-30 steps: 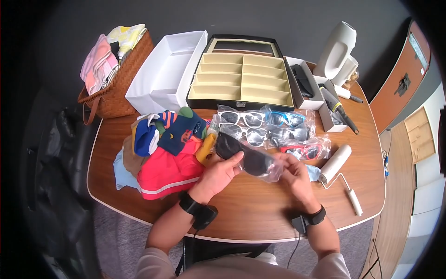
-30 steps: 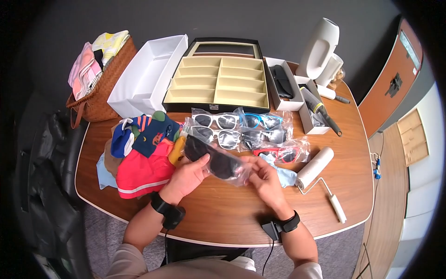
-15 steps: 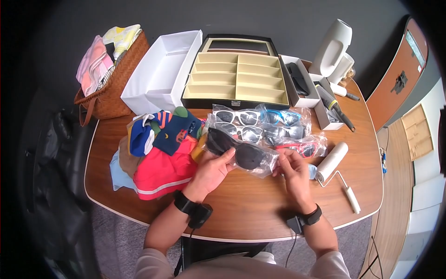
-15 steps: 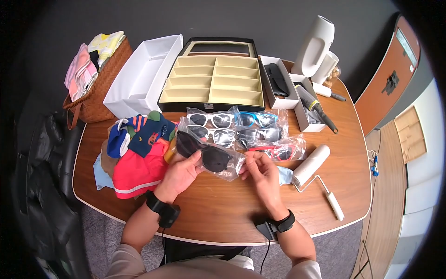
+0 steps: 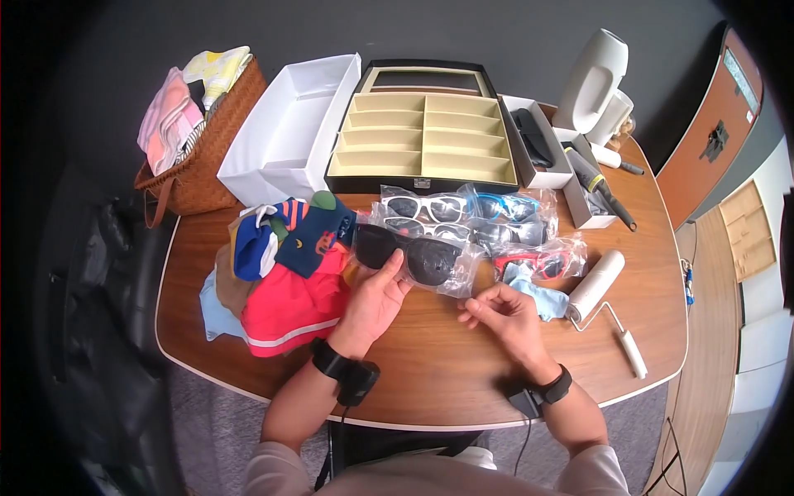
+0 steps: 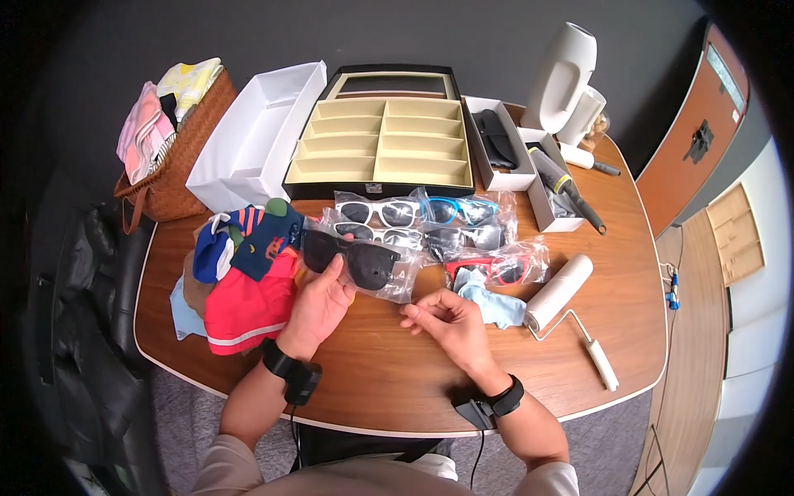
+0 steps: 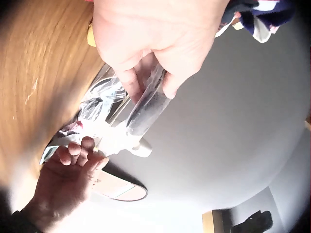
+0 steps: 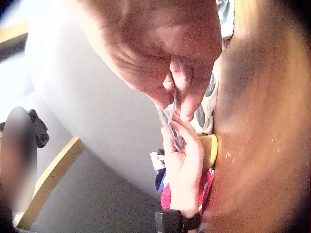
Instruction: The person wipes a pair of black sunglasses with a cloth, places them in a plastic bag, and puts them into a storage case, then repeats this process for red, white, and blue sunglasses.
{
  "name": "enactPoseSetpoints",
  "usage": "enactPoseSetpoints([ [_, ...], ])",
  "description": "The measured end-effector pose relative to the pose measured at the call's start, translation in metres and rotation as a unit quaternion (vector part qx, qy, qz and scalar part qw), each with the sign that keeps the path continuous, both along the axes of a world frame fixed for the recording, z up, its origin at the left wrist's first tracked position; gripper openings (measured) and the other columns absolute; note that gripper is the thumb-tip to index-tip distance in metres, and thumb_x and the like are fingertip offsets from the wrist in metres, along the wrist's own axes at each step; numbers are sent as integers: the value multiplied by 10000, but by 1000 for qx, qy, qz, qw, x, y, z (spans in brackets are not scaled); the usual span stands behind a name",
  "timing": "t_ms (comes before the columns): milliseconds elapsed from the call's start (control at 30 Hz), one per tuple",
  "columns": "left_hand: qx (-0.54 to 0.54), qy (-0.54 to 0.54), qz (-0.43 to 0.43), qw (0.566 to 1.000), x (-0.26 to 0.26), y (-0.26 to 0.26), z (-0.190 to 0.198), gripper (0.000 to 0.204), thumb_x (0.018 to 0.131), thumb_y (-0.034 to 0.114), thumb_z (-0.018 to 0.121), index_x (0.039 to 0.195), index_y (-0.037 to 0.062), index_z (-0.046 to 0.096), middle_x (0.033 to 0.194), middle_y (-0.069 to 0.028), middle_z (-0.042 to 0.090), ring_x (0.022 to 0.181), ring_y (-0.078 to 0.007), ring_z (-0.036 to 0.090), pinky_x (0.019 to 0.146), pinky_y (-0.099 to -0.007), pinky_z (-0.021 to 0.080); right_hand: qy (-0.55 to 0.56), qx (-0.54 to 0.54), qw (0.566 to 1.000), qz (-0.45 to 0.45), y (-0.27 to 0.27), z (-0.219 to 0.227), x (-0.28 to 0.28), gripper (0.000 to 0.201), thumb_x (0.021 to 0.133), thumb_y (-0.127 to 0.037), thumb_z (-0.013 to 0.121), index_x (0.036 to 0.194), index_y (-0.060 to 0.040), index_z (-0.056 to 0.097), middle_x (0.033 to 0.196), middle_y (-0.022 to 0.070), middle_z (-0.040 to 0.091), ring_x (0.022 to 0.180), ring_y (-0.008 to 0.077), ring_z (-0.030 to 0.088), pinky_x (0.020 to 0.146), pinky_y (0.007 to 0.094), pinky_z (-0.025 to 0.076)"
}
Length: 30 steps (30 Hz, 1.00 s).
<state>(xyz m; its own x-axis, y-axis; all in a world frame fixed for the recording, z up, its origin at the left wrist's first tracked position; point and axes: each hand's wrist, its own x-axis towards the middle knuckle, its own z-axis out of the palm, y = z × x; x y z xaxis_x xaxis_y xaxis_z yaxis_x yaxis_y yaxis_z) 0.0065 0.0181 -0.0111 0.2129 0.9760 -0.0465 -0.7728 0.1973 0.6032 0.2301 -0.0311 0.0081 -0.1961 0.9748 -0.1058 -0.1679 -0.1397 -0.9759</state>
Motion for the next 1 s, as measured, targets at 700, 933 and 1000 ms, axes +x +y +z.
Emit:
enactPoseSetpoints([
  [700,-11,-43,-95,994,14,-15,15,670,968,37,534,1530,199,209,1445,-117,449,1291,-260,491,1062,-439,434,47,36,997,-43,0,-5,-6,222,919,7,637,1071,9,475,891,116,681,769,153,676,665,244,541],
  [933,-8,8,-84,996,18,-18,11,784,949,-31,543,1547,250,121,1308,-96,551,1186,-227,571,1003,-441,506,21,-2,1000,1,-3,9,-10,394,913,-12,654,1209,35,398,886,134,672,800,179,682,682,263,552],
  [1000,-6,11,-77,997,18,-18,13,697,947,-39,538,1520,187,211,1293,-96,560,1171,-218,580,999,-429,508,31,-7,999,6,-4,7,-12,374,918,-19,649,1207,45,420,874,139,678,811,193,689,696,275,563],
])
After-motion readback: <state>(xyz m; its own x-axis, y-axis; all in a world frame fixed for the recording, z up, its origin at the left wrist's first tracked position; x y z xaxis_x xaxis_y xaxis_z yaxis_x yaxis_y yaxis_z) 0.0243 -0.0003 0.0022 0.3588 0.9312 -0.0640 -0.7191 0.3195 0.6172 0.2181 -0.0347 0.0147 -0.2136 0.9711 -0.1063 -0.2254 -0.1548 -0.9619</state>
